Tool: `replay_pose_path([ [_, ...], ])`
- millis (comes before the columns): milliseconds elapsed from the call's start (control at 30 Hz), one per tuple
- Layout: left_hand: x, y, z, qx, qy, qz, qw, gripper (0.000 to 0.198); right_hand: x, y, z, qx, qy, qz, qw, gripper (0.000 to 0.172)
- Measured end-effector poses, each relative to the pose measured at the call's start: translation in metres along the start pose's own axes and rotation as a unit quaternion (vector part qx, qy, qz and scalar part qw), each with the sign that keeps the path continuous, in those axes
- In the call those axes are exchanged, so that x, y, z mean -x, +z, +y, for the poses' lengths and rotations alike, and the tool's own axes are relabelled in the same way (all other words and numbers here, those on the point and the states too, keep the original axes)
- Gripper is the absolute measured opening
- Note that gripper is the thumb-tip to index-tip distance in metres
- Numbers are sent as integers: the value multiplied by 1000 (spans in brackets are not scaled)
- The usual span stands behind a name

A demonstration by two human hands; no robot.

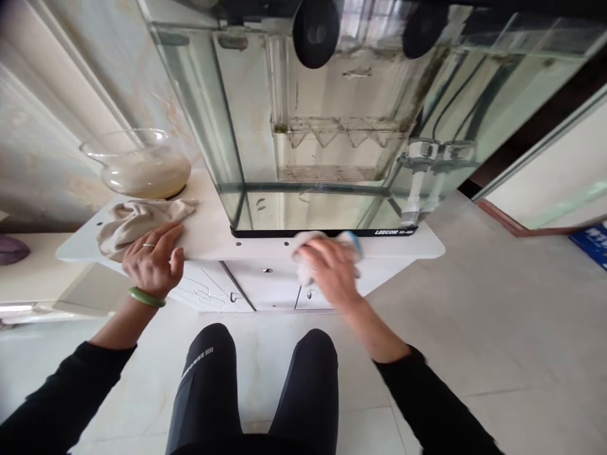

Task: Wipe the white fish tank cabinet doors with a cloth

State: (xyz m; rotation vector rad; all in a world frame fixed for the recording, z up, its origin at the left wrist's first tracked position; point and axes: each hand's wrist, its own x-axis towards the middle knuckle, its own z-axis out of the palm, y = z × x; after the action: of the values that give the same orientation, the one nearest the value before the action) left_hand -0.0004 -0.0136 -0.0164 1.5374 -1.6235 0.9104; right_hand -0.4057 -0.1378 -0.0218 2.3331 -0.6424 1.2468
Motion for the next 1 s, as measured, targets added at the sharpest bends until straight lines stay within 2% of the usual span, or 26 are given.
replay_pose_path([
  [67,0,2,-1,-21,11,10,1000,57,37,-25,62,27,-17,-5,999,27],
  [133,1,4,-2,-36,22,19,999,58,71,-39,109,55,-1,-2,998,27],
  [200,2,5,-2,-38,17,16,999,60,99,-43,129,88,37,67,993,26],
  [233,3,5,-2,-34,8,12,999,62,111,-40,127,100,78,118,985,26],
  [267,3,5,-1,-28,-4,6,1000,64,120,-34,118,108,128,171,971,27],
  [333,4,6,0,-20,-15,7,1000,65,129,-12,80,94,240,247,934,37],
  [367,4,6,1,-18,-8,15,1000,62,127,4,54,74,286,261,919,43],
  [433,3,7,0,-13,15,39,999,56,114,44,2,1,336,236,912,54],
  [500,4,7,-2,0,34,62,998,55,90,88,-45,-44,355,219,908,60],
  [567,5,8,-3,25,32,83,996,57,65,129,-81,-46,388,220,894,69],
  [667,9,14,2,103,32,153,982,54,42,177,-129,-25,430,255,866,77],
  [700,12,19,6,142,36,186,972,52,38,190,-145,-38,420,250,871,76],
  [767,21,33,21,216,47,238,946,49,35,212,-175,-102,350,188,912,67],
  [833,38,48,41,273,57,262,924,48,33,224,-190,-197,229,49,952,53],
  [867,49,55,49,292,59,261,918,49,35,224,-188,-240,173,-22,955,46],
  [933,78,64,61,317,59,236,917,51,44,212,-165,-273,117,-114,948,39],
  [1000,111,66,60,327,48,196,923,53,64,186,-122,-235,140,-129,953,43],
])
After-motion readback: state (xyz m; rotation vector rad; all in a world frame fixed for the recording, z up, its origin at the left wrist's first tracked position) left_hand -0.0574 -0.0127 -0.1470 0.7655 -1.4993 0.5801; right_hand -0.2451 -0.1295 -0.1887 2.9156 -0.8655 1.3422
